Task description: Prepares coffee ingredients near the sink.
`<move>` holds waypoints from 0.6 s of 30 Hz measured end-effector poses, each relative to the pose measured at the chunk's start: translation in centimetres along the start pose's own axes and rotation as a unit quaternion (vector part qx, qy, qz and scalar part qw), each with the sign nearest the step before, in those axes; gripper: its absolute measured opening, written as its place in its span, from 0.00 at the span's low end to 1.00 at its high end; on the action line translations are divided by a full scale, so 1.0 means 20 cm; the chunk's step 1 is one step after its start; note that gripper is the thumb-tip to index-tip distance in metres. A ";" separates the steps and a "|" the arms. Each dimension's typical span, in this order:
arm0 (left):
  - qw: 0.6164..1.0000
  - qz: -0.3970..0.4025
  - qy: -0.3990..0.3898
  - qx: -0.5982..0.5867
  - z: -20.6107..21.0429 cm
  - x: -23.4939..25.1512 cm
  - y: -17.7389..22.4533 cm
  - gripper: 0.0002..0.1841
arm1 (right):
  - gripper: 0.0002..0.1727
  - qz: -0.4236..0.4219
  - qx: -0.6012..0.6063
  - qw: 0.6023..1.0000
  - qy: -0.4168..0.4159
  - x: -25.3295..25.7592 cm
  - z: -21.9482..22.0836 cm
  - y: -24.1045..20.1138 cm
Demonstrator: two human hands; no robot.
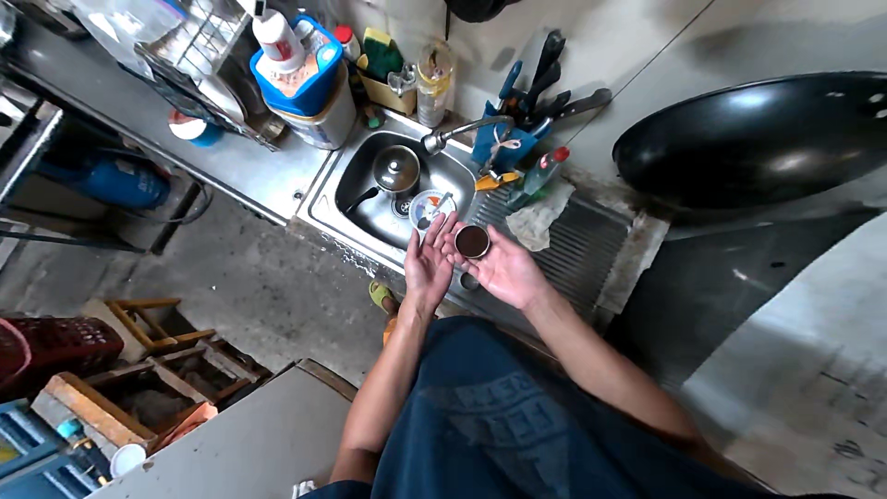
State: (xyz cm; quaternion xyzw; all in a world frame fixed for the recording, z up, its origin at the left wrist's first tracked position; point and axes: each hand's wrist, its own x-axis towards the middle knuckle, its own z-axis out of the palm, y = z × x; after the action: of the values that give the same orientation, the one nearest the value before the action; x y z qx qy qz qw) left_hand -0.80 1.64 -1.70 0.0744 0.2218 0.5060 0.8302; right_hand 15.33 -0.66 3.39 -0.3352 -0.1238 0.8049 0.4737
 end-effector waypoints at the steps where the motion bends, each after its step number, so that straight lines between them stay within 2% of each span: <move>1: 1.000 0.002 0.003 -0.003 0.00 0.00 0.00 0.40 | 0.33 -0.005 -0.019 1.000 0.001 0.00 0.01 -0.03; 3: 1.000 0.008 0.014 -0.011 0.02 -0.01 0.00 0.40 | 0.32 -0.047 -0.072 0.996 0.011 -0.02 0.07 -0.13; 5: 0.999 0.011 0.005 -0.031 0.03 -0.01 0.01 0.40 | 0.29 -0.175 -0.188 0.966 -0.018 -0.13 0.18 -0.28; 6: 0.999 0.011 0.005 -0.035 0.04 -0.01 0.01 0.40 | 0.27 -0.275 -0.269 0.923 -0.028 -0.21 0.25 -0.37; 7: 0.999 0.011 0.004 -0.039 0.05 -0.01 0.01 0.40 | 0.26 -0.386 -0.336 0.859 -0.025 -0.29 0.30 -0.45; 9: 0.999 0.014 -0.005 -0.039 0.07 -0.03 0.02 0.39 | 0.31 -0.588 -0.420 0.690 0.035 -0.45 0.36 -0.57; 10: 0.999 0.019 -0.009 -0.035 0.09 -0.03 0.03 0.39 | 0.35 -0.651 -0.425 0.625 0.075 -0.52 0.35 -0.56; 11: 0.999 0.023 -0.016 -0.031 0.11 -0.04 0.03 0.39 | 0.34 -0.675 -0.432 0.587 0.113 -0.56 0.33 -0.48; 12: 0.999 0.027 -0.026 -0.026 0.13 -0.04 0.04 0.40 | 0.29 -0.664 -0.465 0.570 0.137 -0.55 0.30 -0.33; 13: 0.999 0.027 -0.041 -0.019 0.16 -0.05 0.04 0.41 | 0.21 -0.618 -0.524 0.567 0.146 -0.48 0.23 -0.13; 14: 0.998 0.019 -0.062 -0.010 0.18 -0.06 0.04 0.41 | 0.12 -0.586 -0.577 0.553 0.134 -0.34 0.15 0.10; 15: 0.997 0.006 -0.071 -0.004 0.19 -0.08 0.04 0.41 | 0.08 -0.536 -0.633 0.549 0.108 -0.20 0.10 0.27; 16: 0.998 -0.003 -0.061 -0.010 0.16 -0.09 0.01 0.39 | 0.11 -0.467 -0.695 0.540 0.079 -0.13 0.06 0.38; 18: 0.998 0.000 -0.047 -0.041 0.08 -0.11 -0.02 0.36 | 0.17 -0.375 -0.745 0.551 0.025 -0.08 0.07 0.38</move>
State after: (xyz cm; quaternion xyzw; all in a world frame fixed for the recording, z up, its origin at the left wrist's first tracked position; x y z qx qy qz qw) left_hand -0.64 -0.28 0.20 0.0642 0.1619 0.5103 0.8422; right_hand 9.75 -5.84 1.07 -0.5116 -0.7815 0.1653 0.3166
